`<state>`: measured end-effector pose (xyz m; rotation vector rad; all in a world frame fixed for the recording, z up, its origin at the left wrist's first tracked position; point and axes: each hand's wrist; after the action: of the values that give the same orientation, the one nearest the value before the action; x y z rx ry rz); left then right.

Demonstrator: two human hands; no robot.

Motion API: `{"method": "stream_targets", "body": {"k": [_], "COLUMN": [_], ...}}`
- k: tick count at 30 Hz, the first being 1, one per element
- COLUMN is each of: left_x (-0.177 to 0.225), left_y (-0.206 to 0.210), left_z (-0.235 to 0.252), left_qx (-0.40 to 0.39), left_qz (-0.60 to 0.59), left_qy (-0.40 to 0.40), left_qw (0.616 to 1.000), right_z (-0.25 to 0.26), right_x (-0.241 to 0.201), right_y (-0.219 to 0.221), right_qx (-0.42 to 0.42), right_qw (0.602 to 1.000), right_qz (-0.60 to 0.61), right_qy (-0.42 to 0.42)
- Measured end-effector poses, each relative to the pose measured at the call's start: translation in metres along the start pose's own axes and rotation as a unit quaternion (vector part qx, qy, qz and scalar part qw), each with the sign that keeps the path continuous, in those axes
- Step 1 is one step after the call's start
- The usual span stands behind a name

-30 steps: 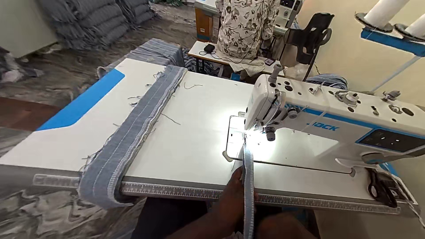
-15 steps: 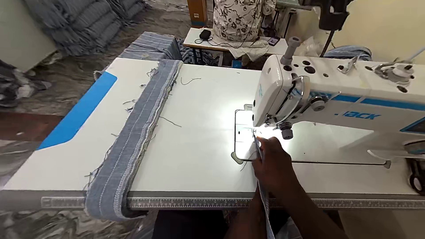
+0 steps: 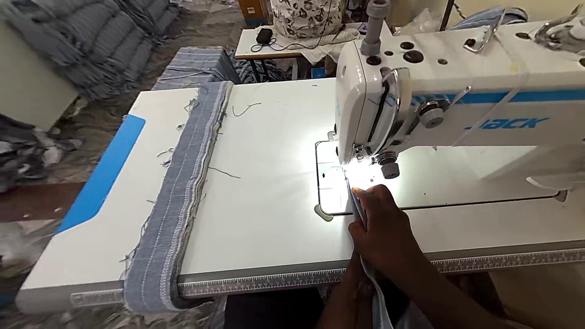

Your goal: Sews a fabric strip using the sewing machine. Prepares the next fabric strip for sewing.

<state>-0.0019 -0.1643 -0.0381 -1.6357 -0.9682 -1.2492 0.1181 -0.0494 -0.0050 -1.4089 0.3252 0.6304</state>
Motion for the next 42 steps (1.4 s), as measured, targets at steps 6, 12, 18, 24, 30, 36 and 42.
{"method": "stream_targets", "body": {"k": [6,12,18,24,30,36,42], "left_x": [-0.0007,0.0011,-0.0018,0.0006,-0.0027,-0.0005,-0.0009], "left_y": [0.0039,0.0057,0.0064,0.0038,0.0043,0.0038,0.0034], "left_z": [0.0034,0.0058,0.0026,-0.003,-0.0028,0.001,0.0018], "left_qx": [0.002,0.003,0.011,0.013,0.012,0.016,0.004], "left_qz": [-0.037,-0.053,-0.047,-0.028,-0.028,-0.034,-0.041], "left_qy": [0.003,-0.013,-0.012,-0.047,-0.038,-0.027,-0.05], "left_qw": [0.999,0.998,0.999,0.998,0.999,0.999,0.998], "right_z": [0.002,0.0063,0.0025,0.0003,0.0003,0.0008,0.0009], "right_x": [0.0054,0.006,0.0057,0.003,0.002,0.0014,0.0026], "right_y": [0.0003,-0.001,-0.0016,-0.0021,-0.0025,-0.0027,-0.0024], "right_qx": [0.003,-0.003,-0.002,-0.008,-0.017,-0.012,-0.005], "right_qw": [1.0,1.0,1.0,1.0,1.0,1.0,1.0], "right_qz": [-0.005,0.009,0.012,-0.001,-0.001,0.0,0.004], "right_qy": [-0.023,-0.025,-0.023,-0.026,-0.021,-0.019,-0.022]}}
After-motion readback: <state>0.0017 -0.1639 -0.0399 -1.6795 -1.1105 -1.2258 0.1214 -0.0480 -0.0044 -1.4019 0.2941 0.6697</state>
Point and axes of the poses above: each hand's wrist, its own z-axis towards the middle knuckle, its own y-axis out of the palm, x = y × z, and after that the axes turned 6 degrees about z, right-handed
